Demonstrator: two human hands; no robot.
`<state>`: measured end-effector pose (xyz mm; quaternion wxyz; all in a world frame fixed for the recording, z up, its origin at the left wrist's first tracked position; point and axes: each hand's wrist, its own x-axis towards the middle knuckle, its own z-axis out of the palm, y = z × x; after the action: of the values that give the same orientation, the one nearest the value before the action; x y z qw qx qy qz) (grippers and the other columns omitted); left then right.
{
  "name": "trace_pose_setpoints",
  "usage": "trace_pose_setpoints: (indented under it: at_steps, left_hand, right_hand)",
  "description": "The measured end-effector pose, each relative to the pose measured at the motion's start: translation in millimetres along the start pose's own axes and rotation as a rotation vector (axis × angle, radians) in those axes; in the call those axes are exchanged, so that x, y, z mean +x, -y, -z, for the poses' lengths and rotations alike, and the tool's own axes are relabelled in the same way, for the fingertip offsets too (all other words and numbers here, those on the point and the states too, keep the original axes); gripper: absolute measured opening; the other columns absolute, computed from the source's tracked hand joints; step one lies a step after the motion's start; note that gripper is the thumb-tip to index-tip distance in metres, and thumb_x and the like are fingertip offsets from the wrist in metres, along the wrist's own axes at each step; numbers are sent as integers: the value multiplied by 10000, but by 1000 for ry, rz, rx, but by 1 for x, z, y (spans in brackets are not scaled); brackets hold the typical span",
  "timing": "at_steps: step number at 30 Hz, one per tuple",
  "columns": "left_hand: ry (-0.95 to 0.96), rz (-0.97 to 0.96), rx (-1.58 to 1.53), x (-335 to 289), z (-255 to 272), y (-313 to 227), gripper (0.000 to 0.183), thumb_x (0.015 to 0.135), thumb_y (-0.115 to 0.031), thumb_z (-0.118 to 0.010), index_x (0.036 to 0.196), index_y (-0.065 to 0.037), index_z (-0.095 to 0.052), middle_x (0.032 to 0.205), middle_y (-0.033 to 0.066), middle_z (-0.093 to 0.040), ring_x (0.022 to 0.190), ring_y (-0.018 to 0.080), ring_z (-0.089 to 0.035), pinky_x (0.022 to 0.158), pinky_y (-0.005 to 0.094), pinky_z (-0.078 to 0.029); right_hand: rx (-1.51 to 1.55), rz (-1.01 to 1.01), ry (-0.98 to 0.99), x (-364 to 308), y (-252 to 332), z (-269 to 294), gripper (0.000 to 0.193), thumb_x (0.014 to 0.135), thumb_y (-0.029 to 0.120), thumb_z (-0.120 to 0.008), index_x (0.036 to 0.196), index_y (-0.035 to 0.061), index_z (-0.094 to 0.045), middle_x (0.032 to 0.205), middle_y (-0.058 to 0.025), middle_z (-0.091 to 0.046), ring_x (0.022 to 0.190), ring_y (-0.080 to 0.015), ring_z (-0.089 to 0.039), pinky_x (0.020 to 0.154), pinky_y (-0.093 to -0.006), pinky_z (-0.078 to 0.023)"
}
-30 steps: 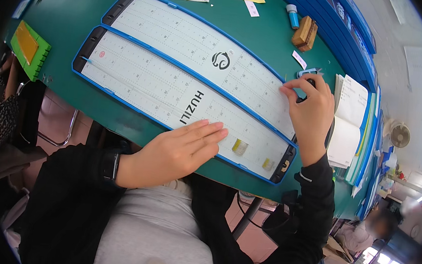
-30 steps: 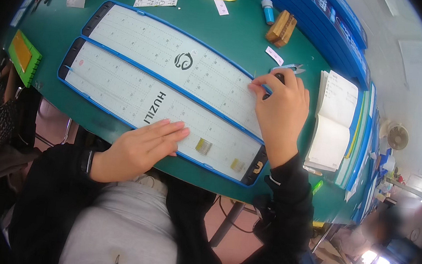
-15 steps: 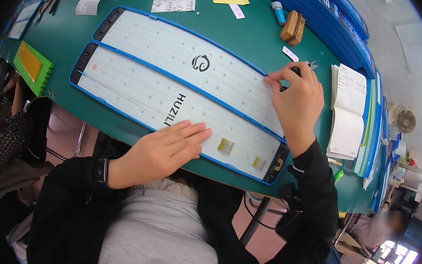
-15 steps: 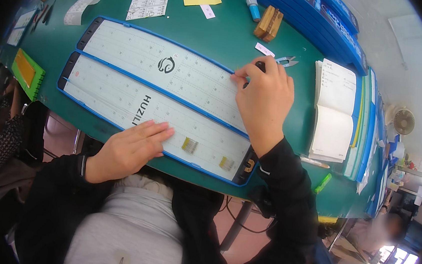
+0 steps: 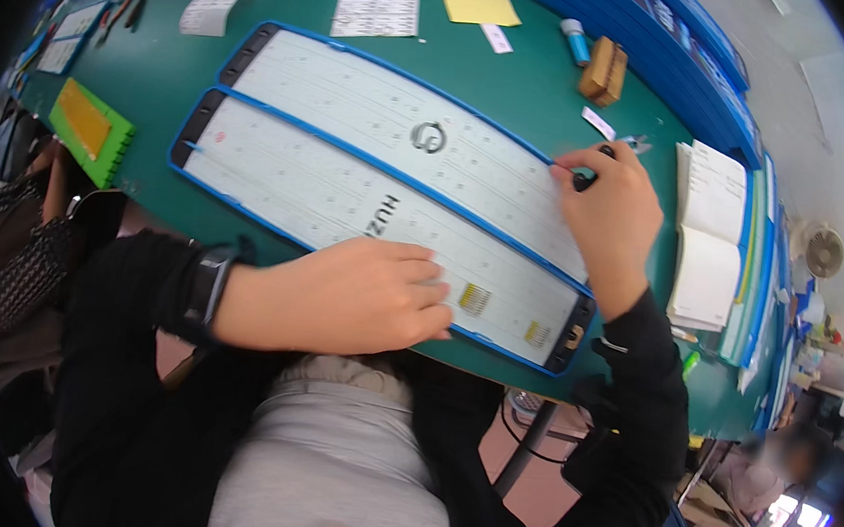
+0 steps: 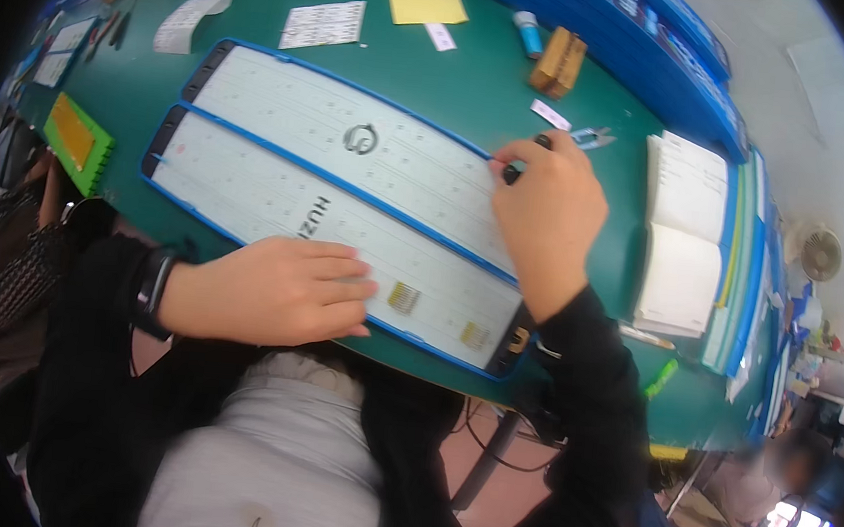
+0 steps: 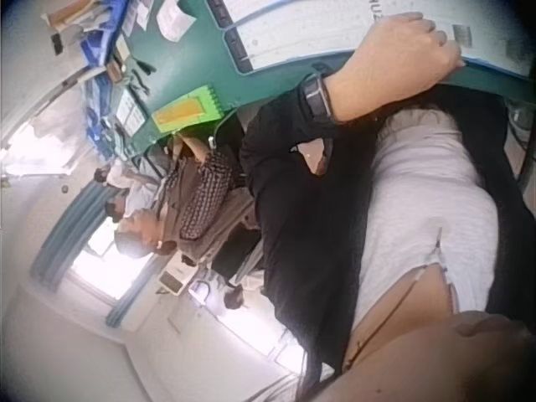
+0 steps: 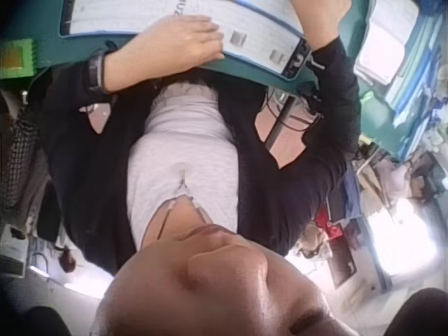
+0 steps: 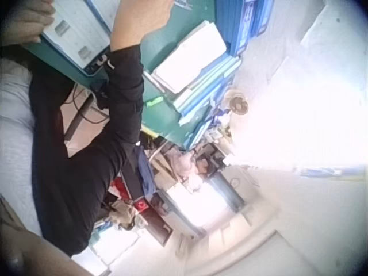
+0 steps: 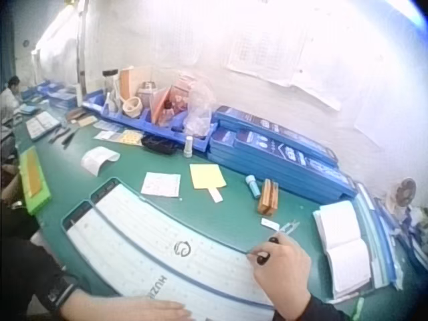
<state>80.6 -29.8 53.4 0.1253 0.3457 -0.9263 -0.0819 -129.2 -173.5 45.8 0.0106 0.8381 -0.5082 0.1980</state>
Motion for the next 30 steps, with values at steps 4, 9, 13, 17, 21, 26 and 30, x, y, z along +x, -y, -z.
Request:
trace_pose_setpoints:
  at_steps: [4,9,13,17,21,26,30]
  left_hand:
    - [183,-43,-708,23,-6,46,245,914,-286,-640,922,-58,-730,953,128,-721,779,245,-685,675,312,-544]
    - [147,108,-1012,28,-6,59,255,936,-242,-613,849,-44,-748,771,82,-726,701,189,-685,656,263,-512]
    - [79,103,-1154,29,-17,63,276,948,-238,-606,852,-20,-745,774,67,-733,710,135,-687,669,239,-509]
    - [114,94,-1165,32,-16,69,244,949,-205,-610,876,-21,-752,788,79,-734,734,135,-694,685,241,-524]
    - [155,131,-1147,26,-9,70,185,932,-138,-629,933,4,-746,828,107,-739,774,147,-710,741,249,-543]
    - [173,149,-1211,28,-8,68,181,921,-136,-640,913,14,-741,887,130,-741,867,182,-720,785,269,-551]
    - [79,-43,-845,19,-5,44,131,890,-142,-666,872,-16,-696,938,134,-722,946,265,-705,797,355,-564]
  right_hand:
    - [25,-60,62,1,-2,5,40,750,202,-726,761,167,-742,911,-23,-649,836,-271,-644,700,-373,-509]
    - [191,-178,195,6,-9,4,85,769,204,-724,787,120,-724,881,-49,-643,777,-251,-641,693,-348,-495]
    - [314,-380,330,17,-21,8,125,774,212,-739,804,91,-724,859,-75,-647,760,-236,-637,687,-335,-486]
    - [208,-198,271,17,-22,3,115,790,201,-724,826,92,-723,860,-93,-646,767,-276,-634,691,-364,-488]
    - [63,-116,207,8,-12,1,68,813,164,-688,847,106,-696,907,-94,-615,824,-302,-623,706,-393,-482]
    - [262,-57,146,-1,-13,30,58,803,58,-670,840,90,-639,874,-82,-569,825,-297,-596,704,-365,-464]
    - [282,19,174,-20,-2,63,170,756,-52,-632,868,71,-597,922,-105,-538,811,-311,-572,690,-370,-451]
